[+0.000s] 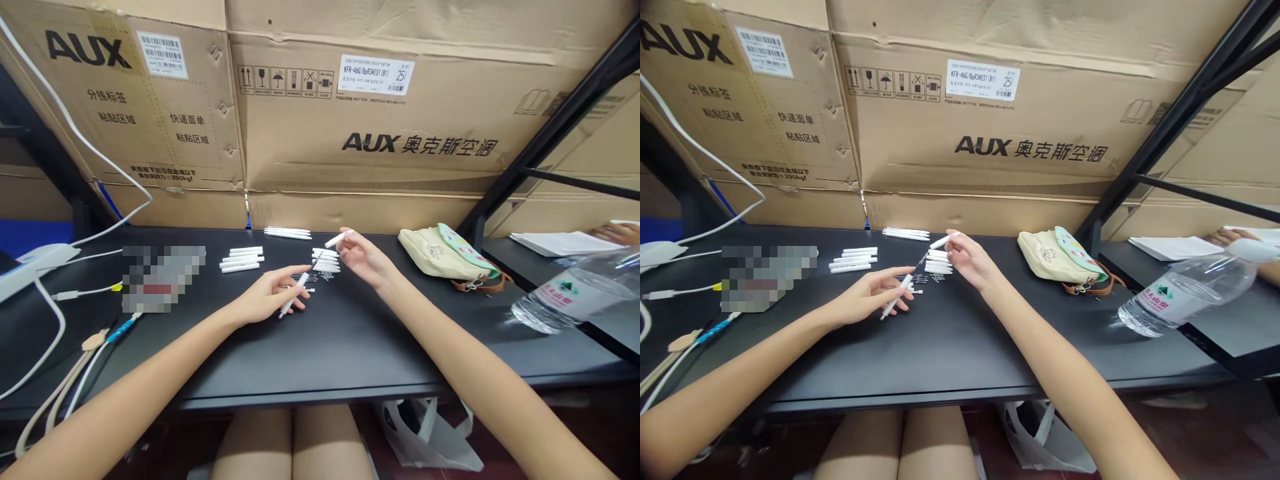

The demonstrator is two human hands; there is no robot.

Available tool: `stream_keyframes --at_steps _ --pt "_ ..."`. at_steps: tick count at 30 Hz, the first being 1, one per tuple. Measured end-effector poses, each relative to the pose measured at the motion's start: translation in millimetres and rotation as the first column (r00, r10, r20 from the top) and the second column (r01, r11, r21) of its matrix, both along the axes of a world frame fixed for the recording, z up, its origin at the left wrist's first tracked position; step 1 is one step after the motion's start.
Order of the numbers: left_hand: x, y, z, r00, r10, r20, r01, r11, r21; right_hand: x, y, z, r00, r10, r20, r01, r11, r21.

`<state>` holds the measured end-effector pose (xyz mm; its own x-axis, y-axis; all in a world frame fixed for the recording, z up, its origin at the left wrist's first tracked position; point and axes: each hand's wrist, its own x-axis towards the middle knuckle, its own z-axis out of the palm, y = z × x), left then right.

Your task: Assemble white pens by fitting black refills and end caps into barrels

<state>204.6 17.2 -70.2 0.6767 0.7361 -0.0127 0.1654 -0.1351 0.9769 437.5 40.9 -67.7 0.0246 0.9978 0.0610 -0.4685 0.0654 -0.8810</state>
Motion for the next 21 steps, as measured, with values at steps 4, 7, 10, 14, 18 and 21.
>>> stream_keyframes --at_steps 4,7,10,14,18,21 --pt "1.1 -1.4 1.0 1.0 -0.004 -0.013 0.004 1.0 -0.002 -8.9 -2.3 1.8 0.997 -0.057 0.058 0.058 0.998 -0.008" --pt "0.9 -1.2 0.8 1.0 -0.009 -0.015 0.009 1.0 -0.002 -16.5 -6.5 3.4 0.989 -0.071 0.127 0.073 0.997 -0.014" --pt "0.5 -0.4 -0.3 1.0 -0.016 -0.024 0.016 1.0 -0.002 -22.8 -10.9 4.2 0.986 -0.063 0.156 0.066 0.998 -0.013" --pt "0.2 0.3 -0.6 0.999 -0.023 -0.028 0.023 1.0 0.001 -27.5 -14.5 4.4 0.979 -0.067 0.194 0.07 0.998 -0.009" --pt "0.3 -0.3 0.4 0.999 -0.024 -0.028 0.024 1.0 0.007 -28.7 -15.4 3.9 0.971 -0.085 0.223 0.082 0.996 0.019" --pt "0.5 -0.5 0.8 1.0 -0.016 -0.026 0.016 1.0 0.003 -28.6 -15.1 3.5 0.967 -0.11 0.231 0.107 0.994 0.026"
